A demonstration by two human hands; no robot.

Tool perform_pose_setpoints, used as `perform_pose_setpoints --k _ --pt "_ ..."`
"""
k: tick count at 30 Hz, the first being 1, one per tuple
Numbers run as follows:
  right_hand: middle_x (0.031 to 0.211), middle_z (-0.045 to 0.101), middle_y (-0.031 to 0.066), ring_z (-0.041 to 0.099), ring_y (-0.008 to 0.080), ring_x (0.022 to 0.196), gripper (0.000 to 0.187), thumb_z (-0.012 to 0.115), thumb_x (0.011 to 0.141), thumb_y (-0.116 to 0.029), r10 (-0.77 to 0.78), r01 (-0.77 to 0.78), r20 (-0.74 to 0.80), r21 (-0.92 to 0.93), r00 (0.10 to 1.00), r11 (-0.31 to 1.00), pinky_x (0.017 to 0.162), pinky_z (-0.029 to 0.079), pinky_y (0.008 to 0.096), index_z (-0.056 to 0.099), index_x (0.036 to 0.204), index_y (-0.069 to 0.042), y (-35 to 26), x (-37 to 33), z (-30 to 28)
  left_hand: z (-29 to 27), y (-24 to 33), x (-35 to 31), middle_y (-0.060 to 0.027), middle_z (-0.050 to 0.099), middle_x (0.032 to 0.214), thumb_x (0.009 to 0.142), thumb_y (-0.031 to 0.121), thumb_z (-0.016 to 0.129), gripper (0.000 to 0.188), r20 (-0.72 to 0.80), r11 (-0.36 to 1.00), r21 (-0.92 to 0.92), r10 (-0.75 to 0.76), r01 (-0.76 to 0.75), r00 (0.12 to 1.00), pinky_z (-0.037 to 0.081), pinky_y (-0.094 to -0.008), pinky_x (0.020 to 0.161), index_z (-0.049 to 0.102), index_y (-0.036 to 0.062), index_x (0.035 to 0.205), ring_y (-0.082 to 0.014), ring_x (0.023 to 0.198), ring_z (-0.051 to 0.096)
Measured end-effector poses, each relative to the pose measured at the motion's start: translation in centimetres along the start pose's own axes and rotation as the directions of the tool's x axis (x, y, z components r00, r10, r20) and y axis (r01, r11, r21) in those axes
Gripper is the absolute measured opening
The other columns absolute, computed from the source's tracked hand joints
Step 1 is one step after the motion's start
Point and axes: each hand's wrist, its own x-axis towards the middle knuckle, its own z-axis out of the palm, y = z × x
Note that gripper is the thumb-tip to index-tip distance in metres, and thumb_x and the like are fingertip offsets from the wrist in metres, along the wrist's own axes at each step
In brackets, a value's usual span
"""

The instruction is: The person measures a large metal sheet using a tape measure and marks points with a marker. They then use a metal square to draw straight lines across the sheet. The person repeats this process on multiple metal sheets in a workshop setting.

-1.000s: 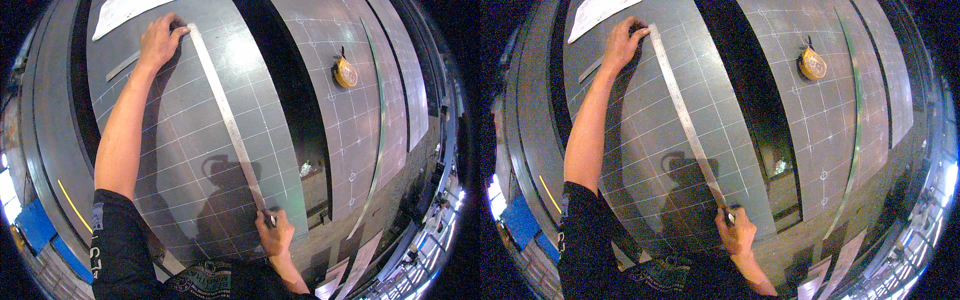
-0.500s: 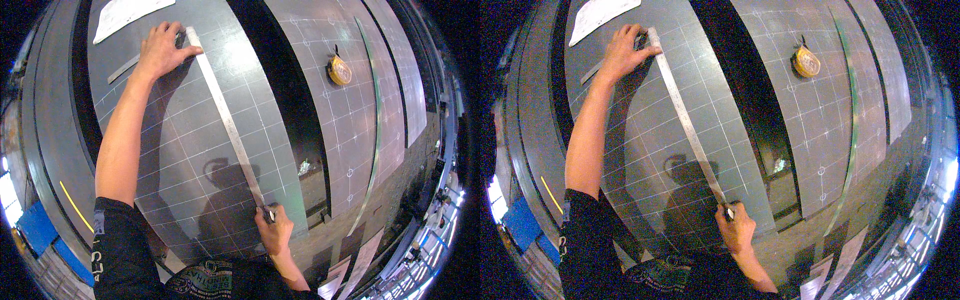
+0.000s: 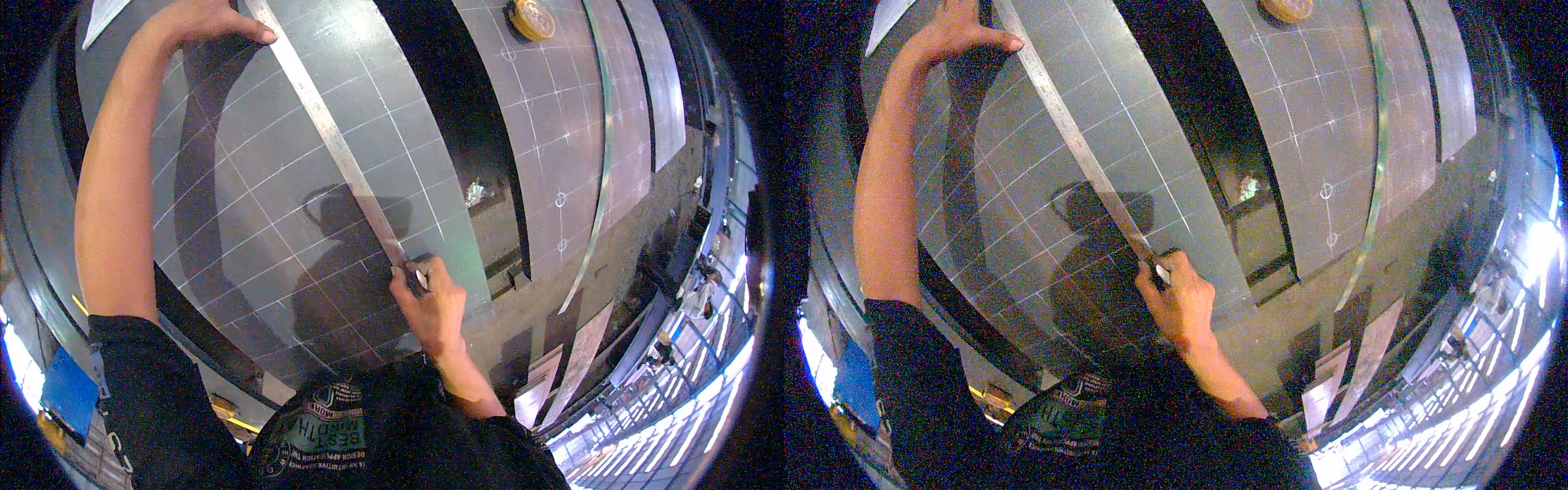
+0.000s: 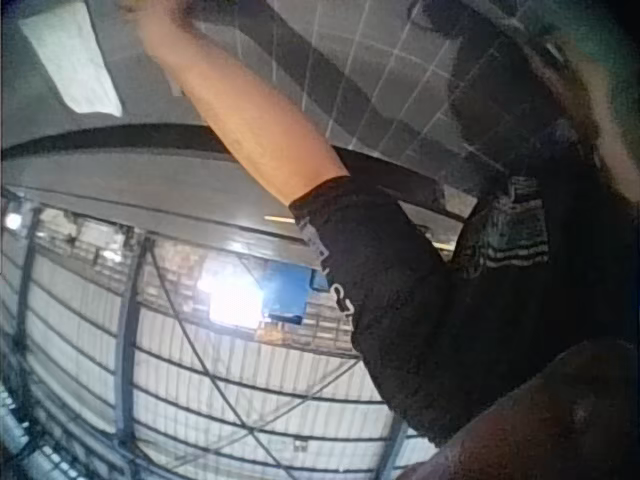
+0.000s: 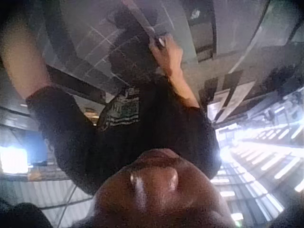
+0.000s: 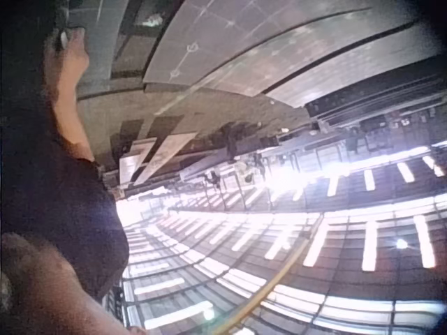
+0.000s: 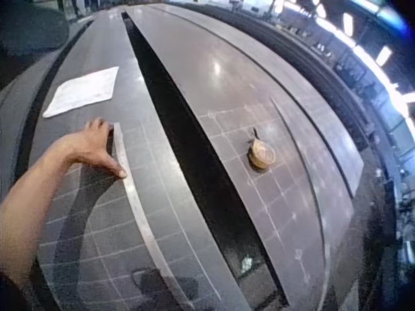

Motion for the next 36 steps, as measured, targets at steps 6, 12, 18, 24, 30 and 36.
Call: perform_pose_setpoints --k 6,12,18,24,30,36 --pt "0.074 0.066 0.0143 0.066 0.0372 0.064 0.028 0.078 0.082 -0.025 -0.024 0.024 -0.019 0.009 1.0 1.0 0.056 0.053 0.0447 0.055 0.088 -0.01 0.0 0.1 0.3 -0.3 0.2 0.3 -0.037 0.023 0.152 0.043 0.074 0.086 0.146 0.006 1.0 -0.001 0.009 -0.009 1.0 0.029 -0.0532 0.116 0.028 -0.0138 0.145 -0.0499 0.142 0.026" --pt "0.074 0.067 0.0152 0.066 0.0388 0.065 0.032 0.079 0.08 -0.03 0.022 -0.016 0.052 -0.112 0.998 0.994 0.058 0.053 0.0456 0.055 0.087 -0.009 -0.4 0.2 0.0 3.2 -2.0 2.5 -0.0312 0.036 0.147 0.04 0.072 0.086 0.141 -0.214 0.995 0.091 0.048 -0.029 0.976 0.031 -0.0552 0.115 0.034 -0.0055 0.146 -0.0503 0.139 0.032" --pt "0.073 0.067 0.0171 0.066 0.0397 0.066 0.034 0.08 0.079 -0.033 0.021 -0.02 0.021 -0.044 1.0 0.999 0.059 0.053 0.0475 0.057 0.088 -0.009 -0.1 0.2 -0.1 1.4 0.1 0.6 -0.0335 0.033 0.146 0.043 0.068 0.088 0.135 -0.151 0.995 -0.074 0.062 -0.074 0.987 0.037 -0.0538 0.111 0.038 -0.0129 0.139 -0.0535 0.134 0.034" --pt "0.074 0.067 0.0166 0.067 0.0333 0.066 0.03 0.079 0.08 -0.027 0.047 -0.041 0.06 -0.089 0.997 0.995 0.061 0.052 0.0424 0.061 0.089 -0.005 -1.0 0.5 -0.9 0.9 0.2 0.7 -0.0312 0.033 0.147 0.04 0.064 0.09 0.138 -0.111 0.996 -0.085 0.025 -0.035 0.993 0.035 -0.056 0.112 0.033 -0.0039 0.146 -0.0516 0.135 0.034" --pt "0.1 0.062 0.0259 0.063 0.0448 0.091 0.029 0.067 0.089 -0.021 -0.066 0.055 0.168 0.071 0.983 0.996 0.078 0.051 0.0495 0.057 0.108 -0.001 -4.4 4.2 -4.6 1.2 0.0 0.6 -0.033 0.029 0.15 0.041 0.066 0.09 0.14 -0.1 0.992 -0.122 0.031 -0.044 0.994 0.032 -0.0565 0.114 0.031 -0.0042 0.147 -0.0534 0.138 0.03" --pt "0.095 0.058 0.0218 0.061 0.042 0.09 0.018 0.06 0.088 -0.006 -0.56 0.56 0.022 -0.084 0.828 0.824 0.079 0.05 0.0476 0.066 0.105 -0.002 -10.9 15.8 -3.7 1.1 0.1 0.2 -0.0276 0.029 0.15 0.045 0.065 0.09 0.136 -0.095 0.995 -0.097 0.009 -0.018 0.995 0.042 -0.0572 0.107 0.031 -0.0084 0.144 -0.0494 0.139 0.028"
